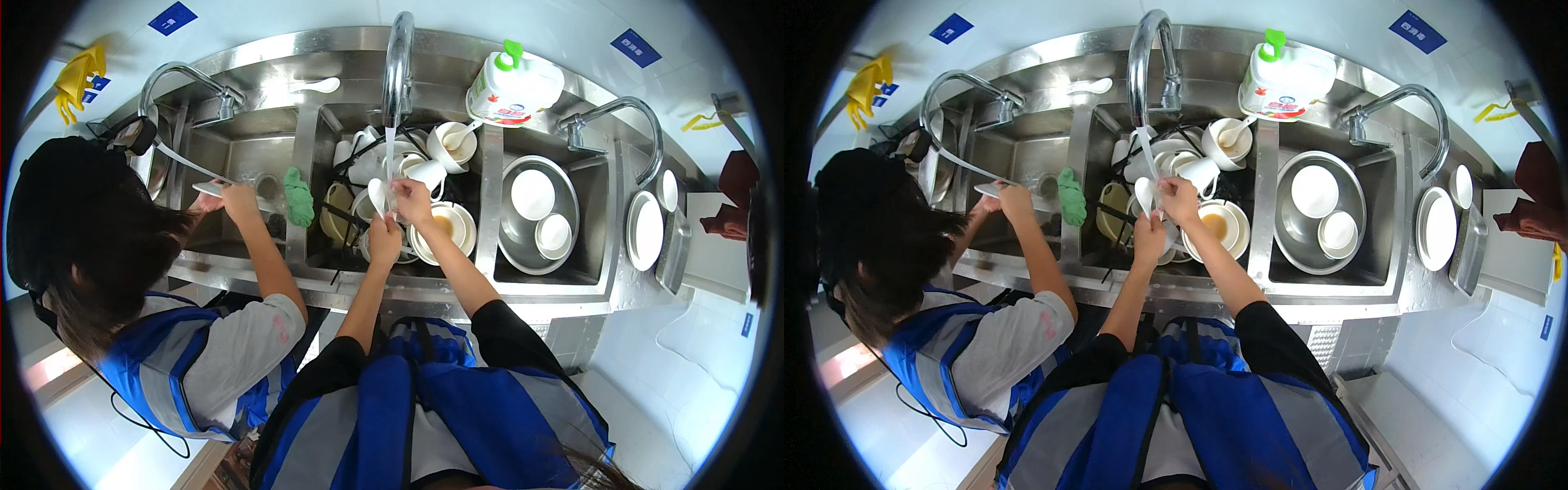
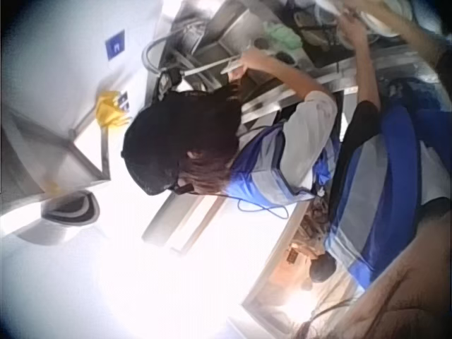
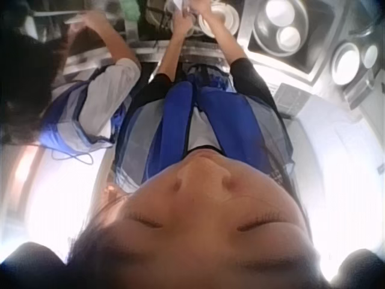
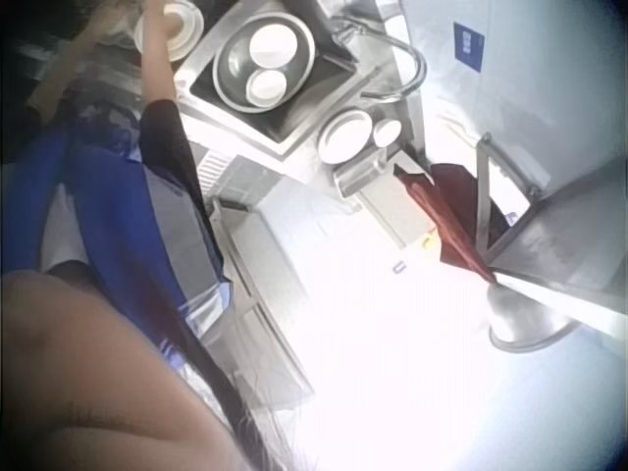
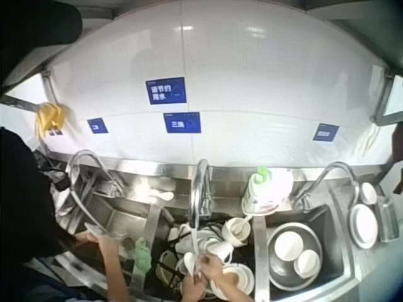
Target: Washing bowls and plates at a commercial triple-basin sink in a hotel kitchen.
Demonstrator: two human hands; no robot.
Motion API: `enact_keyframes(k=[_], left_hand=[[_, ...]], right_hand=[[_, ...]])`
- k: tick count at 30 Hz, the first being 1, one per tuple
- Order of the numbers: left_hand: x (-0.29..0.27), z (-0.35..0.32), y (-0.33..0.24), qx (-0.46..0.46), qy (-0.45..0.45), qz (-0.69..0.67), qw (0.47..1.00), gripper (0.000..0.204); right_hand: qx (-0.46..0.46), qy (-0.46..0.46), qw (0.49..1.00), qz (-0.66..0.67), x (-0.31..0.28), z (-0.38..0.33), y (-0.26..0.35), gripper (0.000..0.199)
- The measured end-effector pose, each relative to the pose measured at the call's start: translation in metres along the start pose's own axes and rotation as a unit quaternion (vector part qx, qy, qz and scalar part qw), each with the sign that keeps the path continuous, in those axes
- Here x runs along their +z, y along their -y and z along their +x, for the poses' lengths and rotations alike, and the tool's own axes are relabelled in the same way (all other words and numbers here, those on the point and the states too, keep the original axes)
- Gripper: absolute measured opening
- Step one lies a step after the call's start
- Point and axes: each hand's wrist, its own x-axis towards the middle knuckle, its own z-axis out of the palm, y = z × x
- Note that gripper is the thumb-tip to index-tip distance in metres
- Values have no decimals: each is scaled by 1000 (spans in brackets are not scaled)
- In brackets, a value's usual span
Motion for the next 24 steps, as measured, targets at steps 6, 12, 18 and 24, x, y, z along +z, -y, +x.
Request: enact_keyframes(k=[6, 12, 18, 24], left_hand=[[-2, -7, 0, 25, 7, -12, 1000, 24], [-3, -11, -8, 29, 16, -19, 999, 24], [-5, -15, -7, 14, 10, -6, 1000, 26], [-36, -6, -12, 22, 103, 74, 992, 28]], right_hand=[[155, -10, 945, 287, -5, -22, 6, 44], [153, 103, 979, 92, -13, 6, -6, 27], [-28, 135, 981, -139, -32, 5, 16, 18], [-184, 194, 942, -205, -47, 11, 28, 16]])
